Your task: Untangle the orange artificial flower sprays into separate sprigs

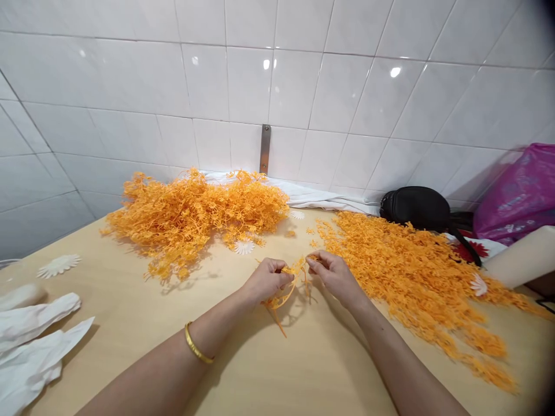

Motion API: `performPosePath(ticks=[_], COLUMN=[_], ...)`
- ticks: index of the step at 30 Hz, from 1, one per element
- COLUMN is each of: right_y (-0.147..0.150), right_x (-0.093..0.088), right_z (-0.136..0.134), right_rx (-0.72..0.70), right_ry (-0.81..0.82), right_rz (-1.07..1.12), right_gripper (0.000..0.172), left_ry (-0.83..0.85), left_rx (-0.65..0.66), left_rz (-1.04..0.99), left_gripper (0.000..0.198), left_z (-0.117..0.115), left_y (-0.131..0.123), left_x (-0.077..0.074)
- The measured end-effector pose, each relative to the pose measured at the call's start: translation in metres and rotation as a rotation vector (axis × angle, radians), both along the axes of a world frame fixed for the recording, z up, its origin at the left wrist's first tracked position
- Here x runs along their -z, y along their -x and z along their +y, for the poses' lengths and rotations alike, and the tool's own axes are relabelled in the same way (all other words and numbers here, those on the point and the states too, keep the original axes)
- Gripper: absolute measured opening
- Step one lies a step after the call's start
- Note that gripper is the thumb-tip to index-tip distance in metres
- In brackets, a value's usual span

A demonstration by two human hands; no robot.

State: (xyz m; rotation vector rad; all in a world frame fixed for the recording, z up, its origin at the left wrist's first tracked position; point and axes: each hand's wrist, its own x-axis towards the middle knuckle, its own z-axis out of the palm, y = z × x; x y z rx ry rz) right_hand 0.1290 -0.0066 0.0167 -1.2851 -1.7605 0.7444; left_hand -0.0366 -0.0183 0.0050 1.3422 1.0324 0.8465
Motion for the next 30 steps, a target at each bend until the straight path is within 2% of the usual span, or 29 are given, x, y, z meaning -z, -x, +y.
performPosePath(ticks=[3, 5, 7, 8, 9, 11, 15, 18, 21, 24, 27, 30], right_y=[-0.003, -0.016, -0.032, -0.039, -0.043, -0.043, -0.021, -0.007, -0.003, -0.004, -0.006, -0.003], right_x=[0.002, -0.001, -0.006, -0.009, -0.011, -0.013, -0.014, -0.011, -0.005, 0.002, 0.006, 0.002], right_z=[0.004, 0.011, 0.017, 0.019, 0.02, 0.018, 0.007, 0.001, 0.0, 0.002, 0.005, 0.001], right_rx=[0.085, 0.274, 0.525, 0.616, 0.643, 0.579, 0.296, 0.082, -0.053, 0.003, 0.127, 0.134], right_ry=[-0.013, -0.038, -0.041, -0.04, -0.025, 0.047, 0.113, 0.246, 0.318, 0.255, 0.042, -0.132], right_rz=[0.212, 0.456, 0.738, 0.84, 0.867, 0.808, 0.684, 0.669, 0.605, 0.443, 0.127, -0.097], right_gripper=[0.02, 0.018, 0.02, 0.02, 0.016, 0.011, 0.022, 0.024, 0.023, 0.02, 0.017, 0.023], left_ry=[-0.06, -0.069, -0.029, -0.004, 0.019, 0.051, 0.078, 0.067, 0.065, 0.101, 0.142, 0.152], left_rx=[0.082, 0.13, 0.145, 0.139, 0.124, 0.091, 0.088, 0.109, 0.111, 0.071, 0.048, 0.051], left_rz=[-0.03, -0.05, -0.058, -0.06, -0.066, -0.079, -0.039, 0.004, 0.021, 0.022, 0.041, 0.094], left_gripper=[0.023, 0.02, 0.017, 0.018, 0.02, 0.024, 0.021, 0.017, 0.017, 0.017, 0.015, 0.014], left_z=[-0.002, -0.003, -0.005, -0.005, -0.005, -0.004, -0.001, -0.002, -0.003, -0.001, 0.002, 0.003], left_y=[0.0, 0.001, 0.001, 0.0, 0.0, -0.002, -0.002, -0.001, -0.001, -0.002, -0.002, -0.003], left_x=[-0.002, -0.005, -0.007, -0.007, -0.007, -0.006, -0.001, 0.0, -0.001, -0.003, -0.003, -0.004])
